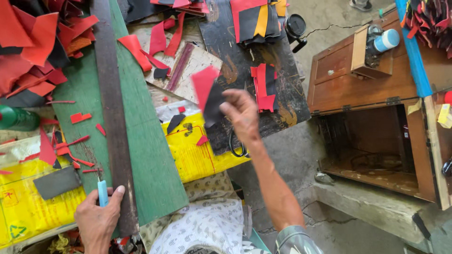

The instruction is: The person uses a utility knife to trim red rubber pieces against a black template on a green cutting board. They repeatedly position the rubber, cut along the template edge, and place trimmed pieces aside. The person also briefly adjusts the cutting board and sharpens the knife on a metal strip.

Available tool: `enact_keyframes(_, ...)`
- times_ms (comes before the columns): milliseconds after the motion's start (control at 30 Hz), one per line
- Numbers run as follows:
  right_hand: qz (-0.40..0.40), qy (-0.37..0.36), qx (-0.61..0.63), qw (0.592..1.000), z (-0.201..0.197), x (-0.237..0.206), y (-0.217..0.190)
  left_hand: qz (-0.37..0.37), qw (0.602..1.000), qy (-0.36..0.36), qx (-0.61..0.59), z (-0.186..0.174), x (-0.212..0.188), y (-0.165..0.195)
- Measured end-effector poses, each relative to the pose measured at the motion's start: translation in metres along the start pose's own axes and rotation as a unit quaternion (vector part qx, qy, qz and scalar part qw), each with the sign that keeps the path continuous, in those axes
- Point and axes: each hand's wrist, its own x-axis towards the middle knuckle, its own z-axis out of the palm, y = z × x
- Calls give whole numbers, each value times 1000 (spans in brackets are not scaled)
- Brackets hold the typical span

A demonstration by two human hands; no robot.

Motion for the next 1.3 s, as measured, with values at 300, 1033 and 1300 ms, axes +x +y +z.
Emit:
enact_keyframes(300,-255,96,-238,932,-93,162,-64,-87,994,-39,-60,-3,4,16)
enact_keyframes(1033,-127,-181,-260,940,337,145,9,-116,969,-124,-181,-15,21,33)
enact_keyframes(1300,16,-111,-189,976,391,169,42,-111,958,-133,-227,-20,20,36)
